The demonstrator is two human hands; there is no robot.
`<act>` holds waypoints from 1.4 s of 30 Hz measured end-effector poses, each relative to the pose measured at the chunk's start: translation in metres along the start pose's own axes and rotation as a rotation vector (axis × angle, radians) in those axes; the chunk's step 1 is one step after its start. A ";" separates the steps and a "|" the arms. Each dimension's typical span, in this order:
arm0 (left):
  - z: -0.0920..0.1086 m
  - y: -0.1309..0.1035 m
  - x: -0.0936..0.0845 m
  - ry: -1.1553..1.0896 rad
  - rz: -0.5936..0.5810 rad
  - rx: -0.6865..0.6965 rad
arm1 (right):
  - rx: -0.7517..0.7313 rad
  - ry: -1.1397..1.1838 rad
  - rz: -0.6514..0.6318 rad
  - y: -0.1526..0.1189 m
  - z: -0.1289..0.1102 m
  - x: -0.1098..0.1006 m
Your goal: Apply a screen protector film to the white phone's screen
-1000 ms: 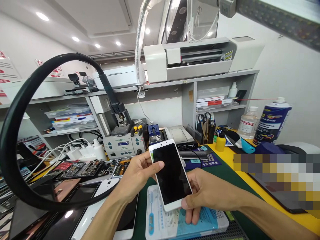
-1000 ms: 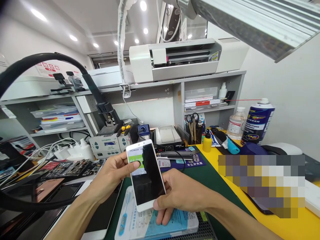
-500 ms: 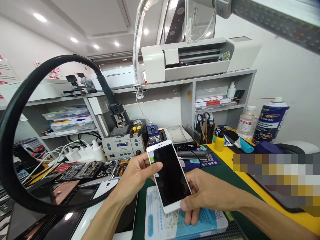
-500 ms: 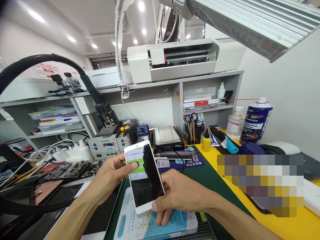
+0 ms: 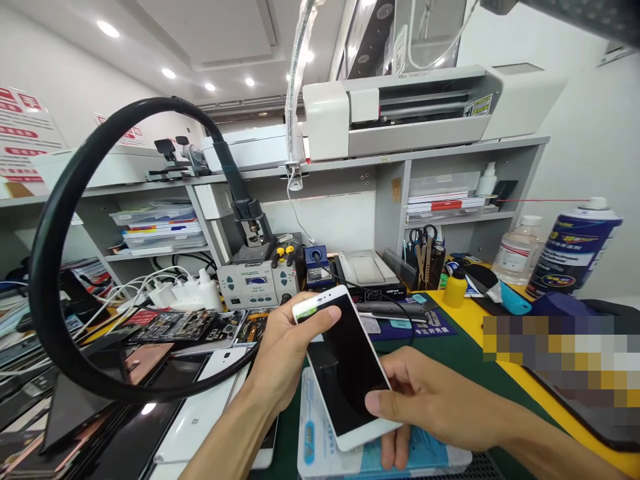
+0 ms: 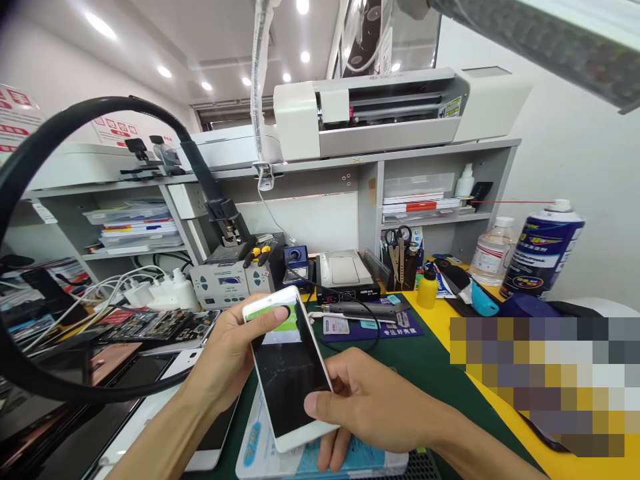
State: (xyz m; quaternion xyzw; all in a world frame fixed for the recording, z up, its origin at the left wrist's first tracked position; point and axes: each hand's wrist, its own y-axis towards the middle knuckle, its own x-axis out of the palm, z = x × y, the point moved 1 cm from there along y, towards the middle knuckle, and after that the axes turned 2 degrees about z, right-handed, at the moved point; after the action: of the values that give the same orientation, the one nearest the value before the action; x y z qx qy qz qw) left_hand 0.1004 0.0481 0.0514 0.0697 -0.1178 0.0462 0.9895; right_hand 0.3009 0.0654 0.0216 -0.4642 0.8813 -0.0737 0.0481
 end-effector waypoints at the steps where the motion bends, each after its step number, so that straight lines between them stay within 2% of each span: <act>1: -0.001 0.000 0.000 -0.001 0.019 0.001 | 0.003 0.000 0.003 0.000 -0.001 0.000; 14: -0.001 -0.001 0.000 -0.108 0.068 -0.025 | 0.025 -0.053 0.045 0.002 -0.002 0.004; 31: -0.003 -0.001 -0.001 -0.057 0.042 0.004 | 0.026 -0.072 0.038 0.001 0.003 0.002; 42: -0.004 0.000 -0.002 -0.048 0.068 0.000 | 0.043 -0.103 0.054 0.002 -0.001 0.004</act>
State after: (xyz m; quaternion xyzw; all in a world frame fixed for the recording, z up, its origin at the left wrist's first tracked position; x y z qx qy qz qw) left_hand 0.0997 0.0481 0.0473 0.0667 -0.1437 0.0783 0.9843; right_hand 0.2970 0.0634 0.0224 -0.4422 0.8882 -0.0673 0.1051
